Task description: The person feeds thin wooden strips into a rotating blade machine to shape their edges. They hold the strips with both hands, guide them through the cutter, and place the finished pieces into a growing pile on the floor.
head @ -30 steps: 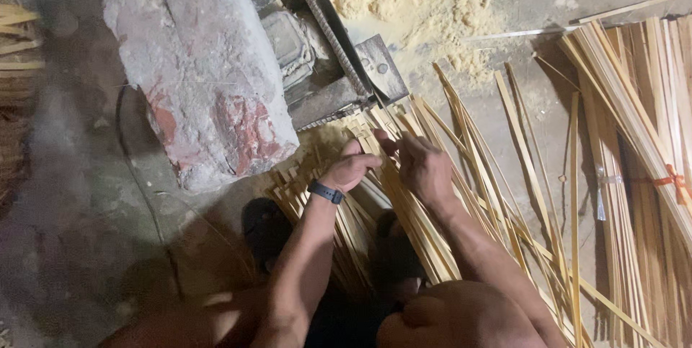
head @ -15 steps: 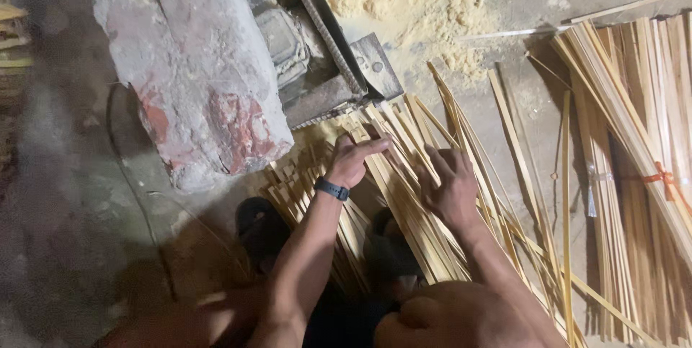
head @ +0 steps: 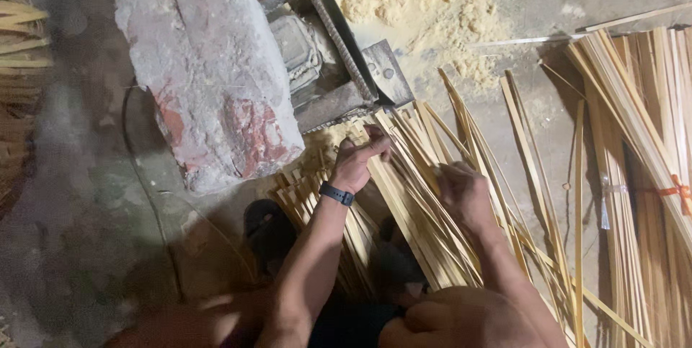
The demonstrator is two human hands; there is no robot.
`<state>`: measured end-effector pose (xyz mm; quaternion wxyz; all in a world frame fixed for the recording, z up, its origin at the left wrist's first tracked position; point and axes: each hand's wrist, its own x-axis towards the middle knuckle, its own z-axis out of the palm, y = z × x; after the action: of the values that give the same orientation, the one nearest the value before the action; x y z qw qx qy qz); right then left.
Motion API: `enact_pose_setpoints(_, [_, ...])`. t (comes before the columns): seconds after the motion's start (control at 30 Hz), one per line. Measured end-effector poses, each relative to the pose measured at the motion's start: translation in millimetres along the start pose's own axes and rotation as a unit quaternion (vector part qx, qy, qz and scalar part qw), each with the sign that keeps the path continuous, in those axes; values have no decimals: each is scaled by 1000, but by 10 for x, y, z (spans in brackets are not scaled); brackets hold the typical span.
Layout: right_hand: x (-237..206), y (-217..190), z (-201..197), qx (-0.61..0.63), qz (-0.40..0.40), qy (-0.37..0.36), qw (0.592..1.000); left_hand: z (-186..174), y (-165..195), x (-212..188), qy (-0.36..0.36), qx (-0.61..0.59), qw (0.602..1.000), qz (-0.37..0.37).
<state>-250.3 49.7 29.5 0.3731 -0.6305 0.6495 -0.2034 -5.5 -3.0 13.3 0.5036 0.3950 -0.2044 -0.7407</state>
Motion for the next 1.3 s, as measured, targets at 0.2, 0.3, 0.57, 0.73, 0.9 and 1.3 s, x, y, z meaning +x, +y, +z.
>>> enact_pose_setpoints(0.2, [-108, -3, 63, -76, -252, 173, 949, -40, -132, 52, 9, 71, 997, -9])
enact_pose_setpoints(0.3, [-43, -47, 168, 41, -158, 13, 986, -90, -279, 140, -1, 53, 999, -11])
enact_pose_setpoints(0.57, [385, -506, 265, -68, -149, 92, 982, -562, -418, 172, -137, 97, 984, -58])
enact_pose_setpoints(0.73, [553, -761, 299, -49, -196, 123, 972, -719, -654, 229, -59, 209, 976, -14])
enact_pose_setpoints(0.9, [456, -621, 138, -41, -241, 122, 962, -731, -716, 304, 9, 35, 994, -105])
enact_pose_setpoints(1.3, [68, -36, 302, -1, -199, 128, 972, -174, -251, 156, 26, 123, 992, -25])
